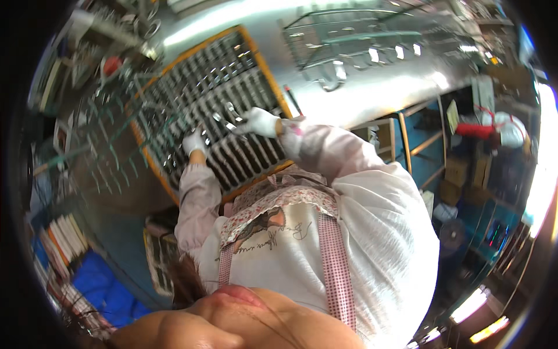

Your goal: The person takes metal parts from slotted trays and hangs them onto wire racks by hand. The person then swaps empty slotted trays for full ones on the work surface.

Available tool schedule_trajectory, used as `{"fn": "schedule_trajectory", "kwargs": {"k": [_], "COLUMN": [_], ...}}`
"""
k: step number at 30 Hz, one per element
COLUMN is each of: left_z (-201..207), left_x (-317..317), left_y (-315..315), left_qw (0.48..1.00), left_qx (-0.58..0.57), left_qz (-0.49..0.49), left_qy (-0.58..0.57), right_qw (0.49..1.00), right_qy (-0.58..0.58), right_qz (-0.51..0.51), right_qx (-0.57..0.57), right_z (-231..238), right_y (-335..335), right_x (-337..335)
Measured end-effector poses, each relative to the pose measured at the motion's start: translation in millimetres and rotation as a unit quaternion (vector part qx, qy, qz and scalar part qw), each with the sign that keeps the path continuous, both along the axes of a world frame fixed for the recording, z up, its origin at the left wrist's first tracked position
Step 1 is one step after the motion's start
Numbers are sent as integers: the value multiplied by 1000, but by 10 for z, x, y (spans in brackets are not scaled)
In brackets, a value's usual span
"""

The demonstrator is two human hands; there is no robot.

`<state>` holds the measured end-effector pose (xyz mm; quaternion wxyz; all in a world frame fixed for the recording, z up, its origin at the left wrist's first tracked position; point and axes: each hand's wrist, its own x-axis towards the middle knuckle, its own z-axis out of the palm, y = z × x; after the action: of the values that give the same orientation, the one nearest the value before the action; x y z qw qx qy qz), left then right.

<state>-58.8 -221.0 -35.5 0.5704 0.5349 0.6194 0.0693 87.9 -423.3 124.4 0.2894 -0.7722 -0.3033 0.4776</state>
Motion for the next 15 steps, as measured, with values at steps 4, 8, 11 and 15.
{"fn": "schedule_trajectory", "kwargs": {"k": [4,8,11,15], "left_z": [-110,-352,9,801], "left_x": [104,-105,70,368], "left_y": [23,187,-29,-535], "left_qw": [973,984,984,987], "left_qx": [109,8,9,133], "left_qz": [-75,61,89,-2], "left_qy": [186,167,152,-89], "right_qw": [965,954,924,885], "right_qy": [-126,-10,-153,-455], "right_qz": [231,-240,-341,-95], "right_qx": [-10,-178,-82,-20], "right_z": [344,1779,2327,2997], "right_y": [-1944,-3080,-4113,-4121], "right_x": [632,1114,1830,2992]}}
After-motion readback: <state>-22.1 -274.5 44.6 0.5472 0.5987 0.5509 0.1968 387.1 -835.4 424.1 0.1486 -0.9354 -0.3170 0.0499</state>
